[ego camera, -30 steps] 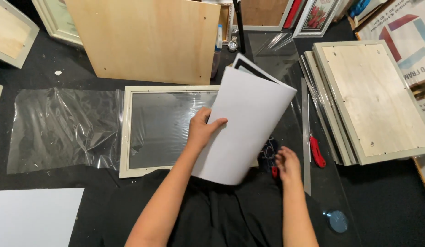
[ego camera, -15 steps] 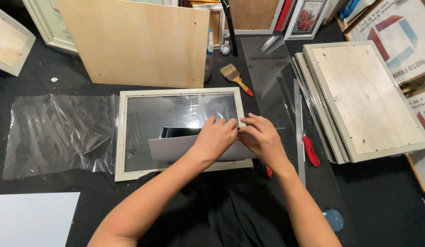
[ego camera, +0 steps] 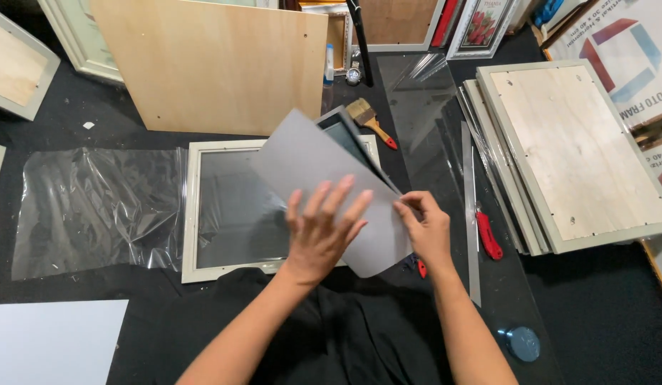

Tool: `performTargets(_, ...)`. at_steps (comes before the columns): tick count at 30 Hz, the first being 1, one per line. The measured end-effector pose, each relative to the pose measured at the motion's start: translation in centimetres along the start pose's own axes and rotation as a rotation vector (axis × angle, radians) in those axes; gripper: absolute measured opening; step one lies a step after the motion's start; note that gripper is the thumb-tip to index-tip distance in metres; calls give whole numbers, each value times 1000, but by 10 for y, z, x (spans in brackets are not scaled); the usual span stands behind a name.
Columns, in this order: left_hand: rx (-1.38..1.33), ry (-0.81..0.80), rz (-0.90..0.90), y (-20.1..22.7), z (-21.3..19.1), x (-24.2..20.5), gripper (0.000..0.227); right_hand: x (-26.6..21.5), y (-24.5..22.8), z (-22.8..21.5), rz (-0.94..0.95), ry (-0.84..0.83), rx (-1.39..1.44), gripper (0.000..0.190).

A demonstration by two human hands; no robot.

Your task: Trimming a white art print to the correct dimensions using a utility knife and a metal ruler on a workshop floor.

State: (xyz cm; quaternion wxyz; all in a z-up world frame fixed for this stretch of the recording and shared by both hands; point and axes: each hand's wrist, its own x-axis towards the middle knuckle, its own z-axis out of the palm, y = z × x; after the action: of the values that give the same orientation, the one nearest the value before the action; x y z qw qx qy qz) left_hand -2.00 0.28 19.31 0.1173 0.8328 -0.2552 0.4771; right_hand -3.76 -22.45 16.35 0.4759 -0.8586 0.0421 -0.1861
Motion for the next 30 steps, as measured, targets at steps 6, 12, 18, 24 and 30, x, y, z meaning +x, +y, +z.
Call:
performTargets(6, -1105, -534, -1527, -20, 31, -69, 109, 4, 45, -7, 502, 130, 388, 19)
performTargets(12, -1286, -760, -1748, -7, 52, -72, 84, -28, 143, 22, 737, 107, 523, 26)
performTargets(18, -1276, -856, -1724, -15, 119, -115, 90, -40, 113, 12, 817, 99, 650, 52)
performTargets(24, -1128, -1005, -1752, -7, 103, -73, 93, -43, 136, 13, 836, 1, 735, 63)
performTargets(30, -1026, -1120, -1614, 16, 103, -23, 103, -34, 168, 10, 913, 8, 759, 62)
